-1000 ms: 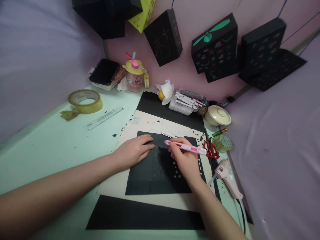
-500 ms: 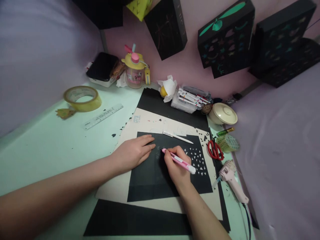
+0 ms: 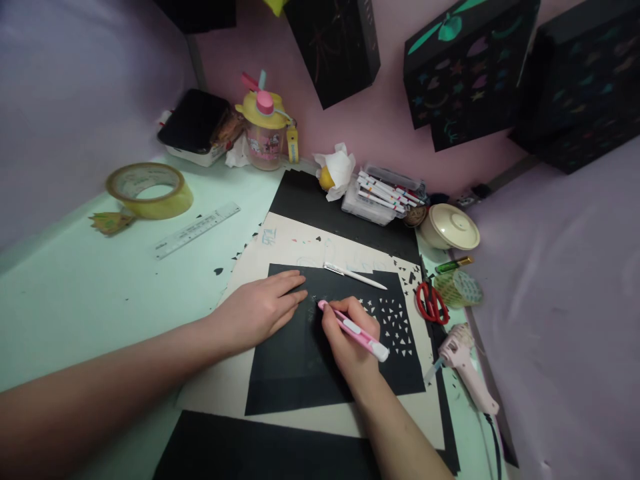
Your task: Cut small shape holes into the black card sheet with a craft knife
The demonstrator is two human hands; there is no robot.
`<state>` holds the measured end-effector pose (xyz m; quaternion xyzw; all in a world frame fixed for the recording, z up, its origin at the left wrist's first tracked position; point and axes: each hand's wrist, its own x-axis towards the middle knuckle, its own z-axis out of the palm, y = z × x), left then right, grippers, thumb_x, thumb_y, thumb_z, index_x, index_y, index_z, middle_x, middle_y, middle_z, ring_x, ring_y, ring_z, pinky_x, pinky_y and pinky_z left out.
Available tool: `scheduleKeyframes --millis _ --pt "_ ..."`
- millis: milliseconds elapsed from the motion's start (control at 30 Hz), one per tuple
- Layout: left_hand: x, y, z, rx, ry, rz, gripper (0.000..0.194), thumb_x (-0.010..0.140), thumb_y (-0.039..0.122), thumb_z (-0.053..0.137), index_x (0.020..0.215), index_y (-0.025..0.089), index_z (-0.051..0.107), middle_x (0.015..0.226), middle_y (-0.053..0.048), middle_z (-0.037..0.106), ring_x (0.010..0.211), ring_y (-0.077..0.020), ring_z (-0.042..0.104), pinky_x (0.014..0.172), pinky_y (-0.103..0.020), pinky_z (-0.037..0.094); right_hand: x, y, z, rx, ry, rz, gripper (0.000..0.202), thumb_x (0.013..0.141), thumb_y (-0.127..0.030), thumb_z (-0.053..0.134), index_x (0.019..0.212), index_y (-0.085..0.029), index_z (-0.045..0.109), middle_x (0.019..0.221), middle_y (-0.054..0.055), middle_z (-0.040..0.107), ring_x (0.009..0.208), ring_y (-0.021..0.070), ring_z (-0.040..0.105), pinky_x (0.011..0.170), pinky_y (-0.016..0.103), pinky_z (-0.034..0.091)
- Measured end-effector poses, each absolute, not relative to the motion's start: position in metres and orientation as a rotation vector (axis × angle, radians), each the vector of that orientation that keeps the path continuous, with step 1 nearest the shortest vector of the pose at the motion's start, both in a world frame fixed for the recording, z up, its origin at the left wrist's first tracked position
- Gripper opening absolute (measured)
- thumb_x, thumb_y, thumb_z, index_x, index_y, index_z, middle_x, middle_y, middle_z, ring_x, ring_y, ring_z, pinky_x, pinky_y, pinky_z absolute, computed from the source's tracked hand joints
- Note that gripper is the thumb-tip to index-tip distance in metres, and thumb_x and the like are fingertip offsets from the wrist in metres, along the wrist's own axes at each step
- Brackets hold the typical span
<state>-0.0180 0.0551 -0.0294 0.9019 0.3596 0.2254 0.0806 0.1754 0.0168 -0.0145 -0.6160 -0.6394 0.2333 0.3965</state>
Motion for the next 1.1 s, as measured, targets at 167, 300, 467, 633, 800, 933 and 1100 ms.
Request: scheduleKeyframes --millis 167,300,467,633,800,933,1100 --pt "-0.018 0.0554 -0.0278 2.748 1.045 0.654 0.03 0.091 0.018 0.043 0.112 0.012 0.063 0.123 -0.014 0.06 0.121 -0.0271 0.051 0.093 -0.042 0.05 0.1737 0.0159 -0.0142 -1.549 -1.655 0.528 0.015 0.081 -0.029 0.062 0.07 -0.019 0.061 0.06 0.0 0.062 0.051 0.0121 0.055 0.049 0.023 0.042" --pt "-0.0184 0.0558 -0.0261 2.751 0.991 0.595 0.03 0.089 0.018 0.047 0.113 0.014 0.063 0.126 -0.013 0.059 0.123 -0.0276 0.049 0.098 -0.044 0.045 0.1723 0.0141 -0.0164 -1.536 -1.729 0.442 0.011 0.082 -0.025 0.06 0.072 -0.02 0.06 0.061 -0.001 0.062 0.051 0.0119 0.055 0.049 0.023 0.042" --pt "-0.0185 0.0564 -0.0245 2.7 1.002 0.55 0.03 0.088 0.018 0.047 0.114 0.015 0.063 0.129 -0.013 0.057 0.126 -0.0268 0.046 0.1 -0.045 0.044 0.1689 0.0116 -0.0167 -1.515 -1.761 0.378 0.006 0.082 -0.023 0.058 0.077 -0.021 0.059 0.064 -0.001 0.062 0.052 0.0123 0.055 0.052 0.024 0.044" --pt "-0.0173 0.0555 -0.0253 2.732 1.026 0.462 0.032 0.091 0.02 0.044 0.119 0.016 0.06 0.133 -0.012 0.054 0.129 -0.0266 0.043 0.104 -0.043 0.04 0.1678 0.0106 -0.0154 -1.52 -1.848 0.413 0.004 0.083 -0.019 0.057 0.08 -0.022 0.056 0.064 -0.002 0.059 0.051 0.0116 0.053 0.052 0.024 0.042" --pt "-0.0162 0.0538 -0.0268 2.772 1.03 0.386 0.036 0.092 0.019 0.041 0.124 0.013 0.056 0.137 -0.014 0.05 0.131 -0.0278 0.041 0.107 -0.043 0.036 0.1661 0.0119 -0.0186 -1.499 -1.896 0.396 0.007 0.083 -0.016 0.054 0.08 -0.022 0.051 0.066 0.0 0.058 0.053 0.0129 0.054 0.054 0.025 0.042" --pt "-0.0162 0.0529 -0.0276 2.772 1.022 0.391 0.036 0.092 0.019 0.041 0.124 0.012 0.055 0.137 -0.016 0.049 0.131 -0.03 0.04 0.106 -0.044 0.037 0.1656 0.0127 -0.0192 -1.47 -1.91 0.418 0.009 0.084 -0.015 0.052 0.079 -0.022 0.05 0.067 0.001 0.059 0.053 0.0132 0.053 0.054 0.026 0.041" --pt "-0.0157 0.0525 -0.0274 2.765 1.033 0.4 0.036 0.091 0.019 0.042 0.124 0.013 0.055 0.137 -0.016 0.049 0.132 -0.029 0.039 0.107 -0.044 0.035 0.1663 0.0125 -0.0159 -1.442 -1.955 0.417 0.012 0.085 -0.014 0.05 0.075 -0.021 0.051 0.063 0.0 0.055 0.052 0.0127 0.05 0.053 0.026 0.039"
